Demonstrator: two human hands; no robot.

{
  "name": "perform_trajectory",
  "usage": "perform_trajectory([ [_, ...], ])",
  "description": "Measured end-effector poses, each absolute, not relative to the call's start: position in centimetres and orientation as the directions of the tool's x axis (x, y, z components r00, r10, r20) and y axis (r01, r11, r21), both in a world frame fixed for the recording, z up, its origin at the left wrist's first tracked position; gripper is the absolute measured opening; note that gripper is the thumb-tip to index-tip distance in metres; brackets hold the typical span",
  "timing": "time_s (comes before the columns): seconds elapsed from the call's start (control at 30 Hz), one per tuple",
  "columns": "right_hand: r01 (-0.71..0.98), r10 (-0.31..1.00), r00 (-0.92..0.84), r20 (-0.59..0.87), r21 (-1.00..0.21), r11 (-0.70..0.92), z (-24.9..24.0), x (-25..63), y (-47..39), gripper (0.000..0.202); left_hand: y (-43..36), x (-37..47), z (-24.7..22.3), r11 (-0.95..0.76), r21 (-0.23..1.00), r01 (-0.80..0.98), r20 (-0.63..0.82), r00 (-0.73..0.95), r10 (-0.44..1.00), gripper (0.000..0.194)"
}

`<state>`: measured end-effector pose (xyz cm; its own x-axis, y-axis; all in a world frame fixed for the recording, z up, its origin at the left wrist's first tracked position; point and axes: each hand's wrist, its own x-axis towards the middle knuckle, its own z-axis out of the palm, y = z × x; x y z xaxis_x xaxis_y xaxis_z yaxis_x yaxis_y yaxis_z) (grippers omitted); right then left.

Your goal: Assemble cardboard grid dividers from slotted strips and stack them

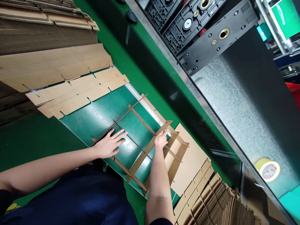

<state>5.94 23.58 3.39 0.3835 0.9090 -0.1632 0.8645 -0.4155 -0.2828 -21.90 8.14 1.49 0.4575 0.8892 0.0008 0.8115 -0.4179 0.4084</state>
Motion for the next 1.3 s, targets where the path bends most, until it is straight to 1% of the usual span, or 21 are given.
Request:
perform_trajectory([
  [0.1, 0.887, 0.923, 0.322, -0.212, -0.272, -0.373, 3.1, 5.8, 23.5, 0.06, 8.1, -21.9, 1.4, -0.418, 0.411, 0.81, 0.013, 0.453, 0.891, 0.052],
  [0.27, 0.915, 0.909, 0.319, -0.268, -0.162, -0.369, 2.7, 5.7, 23.9, 0.061, 8.1, -21.9, 1.6, -0.431, 0.39, 0.814, 0.002, 0.467, 0.884, 0.052],
  [0.37, 0.9, 0.904, 0.31, -0.294, -0.217, -0.378, 3.1, 5.8, 24.0, 0.065, 8.1, -21.9, 1.7, -0.426, 0.394, 0.815, 0.006, 0.461, 0.887, 0.051],
  [0.4, 0.895, 0.914, 0.305, -0.266, -0.25, -0.371, 3.3, 5.9, 23.8, 0.064, 8.1, -21.9, 1.7, -0.428, 0.395, 0.813, 0.006, 0.464, 0.886, 0.051],
  [0.47, 0.898, 0.945, 0.305, -0.114, -0.297, -0.326, 3.6, 5.9, 22.9, 0.063, 8.1, -22.0, 1.7, -0.434, 0.393, 0.811, 0.003, 0.47, 0.882, 0.052],
  [0.53, 0.928, 0.959, 0.275, 0.072, -0.283, -0.245, 3.3, 5.6, 21.3, 0.063, 8.2, -22.0, 1.5, -0.432, 0.387, 0.815, 0.001, 0.468, 0.884, 0.052],
  [0.57, 0.947, 0.965, 0.233, 0.122, -0.253, -0.197, 3.0, 5.3, 20.4, 0.064, 8.2, -22.0, 1.5, -0.429, 0.382, 0.819, 0.0, 0.464, 0.886, 0.052],
  [0.6, 0.963, 0.974, 0.185, 0.132, -0.22, -0.153, 2.5, 5.0, 19.5, 0.064, 8.2, -21.9, 1.5, -0.427, 0.376, 0.822, -0.002, 0.461, 0.887, 0.052],
  [0.67, 0.983, 0.99, 0.106, 0.089, -0.16, -0.091, 1.5, 4.5, 18.1, 0.065, 8.2, -21.7, 1.7, -0.429, 0.364, 0.827, -0.012, 0.464, 0.886, 0.053],
  [0.73, 0.989, 0.995, 0.077, 0.057, -0.127, -0.07, 0.7, 4.2, 17.3, 0.065, 8.2, -21.4, 1.9, -0.441, 0.357, 0.824, -0.016, 0.477, 0.879, 0.055],
  [0.8, 0.989, 0.993, 0.084, 0.08, -0.129, -0.073, 0.3, 4.1, 17.1, 0.064, 8.3, -21.5, 2.1, -0.457, 0.367, 0.811, 0.011, 0.487, 0.873, 0.055],
  [0.87, 0.984, 0.986, 0.093, 0.137, -0.163, -0.071, 0.4, 4.2, 16.8, 0.064, 8.7, -22.4, 2.3, -0.467, 0.388, 0.795, 0.082, 0.475, 0.876, 0.051],
  [0.93, 0.975, 0.972, 0.116, 0.207, -0.212, -0.071, 0.9, 4.5, 15.9, 0.065, 9.6, -24.6, 2.6, -0.398, 0.382, 0.834, 0.166, 0.362, 0.917, 0.044],
  [0.97, 0.969, 0.962, 0.131, 0.24, -0.235, -0.074, 1.2, 4.6, 15.1, 0.065, 10.2, -26.2, 2.8, -0.3, 0.366, 0.881, 0.2, 0.24, 0.95, 0.042],
  [1.03, 0.961, 0.945, 0.156, 0.287, -0.266, -0.078, 1.6, 4.8, 13.1, 0.064, 11.5, -30.4, 2.8, 0.027, 0.314, 0.949, 0.228, -0.103, 0.968, 0.042],
  [1.07, 0.958, 0.938, 0.166, 0.303, -0.275, -0.08, 1.8, 4.9, 12.1, 0.064, 12.1, -32.7, 2.6, 0.213, 0.28, 0.936, 0.217, -0.277, 0.936, 0.046],
  [1.1, 0.956, 0.934, 0.172, 0.312, -0.281, -0.082, 1.9, 5.0, 11.1, 0.064, 12.6, -35.1, 2.3, 0.355, 0.241, 0.903, 0.185, -0.402, 0.897, 0.053],
  [1.13, 0.955, 0.932, 0.176, 0.317, -0.285, -0.083, 1.9, 5.1, 10.3, 0.064, 12.9, -37.3, 1.8, 0.443, 0.202, 0.873, 0.137, -0.474, 0.87, 0.058],
  [1.17, 0.954, 0.931, 0.178, 0.32, -0.287, -0.084, 1.9, 5.2, 9.6, 0.064, 13.0, -39.3, 1.3, 0.482, 0.173, 0.859, 0.082, -0.5, 0.862, 0.06],
  [1.23, 0.953, 0.924, 0.183, 0.335, -0.291, -0.083, 1.9, 5.1, 8.8, 0.063, 12.8, -42.4, 0.2, 0.467, 0.165, 0.869, 0.021, -0.477, 0.879, 0.058],
  [1.3, 0.954, 0.909, 0.17, 0.382, -0.294, -0.055, 2.3, 4.8, 8.5, 0.059, 12.2, -44.2, -0.3, 0.418, 0.219, 0.882, 0.083, -0.444, 0.892, 0.057],
])
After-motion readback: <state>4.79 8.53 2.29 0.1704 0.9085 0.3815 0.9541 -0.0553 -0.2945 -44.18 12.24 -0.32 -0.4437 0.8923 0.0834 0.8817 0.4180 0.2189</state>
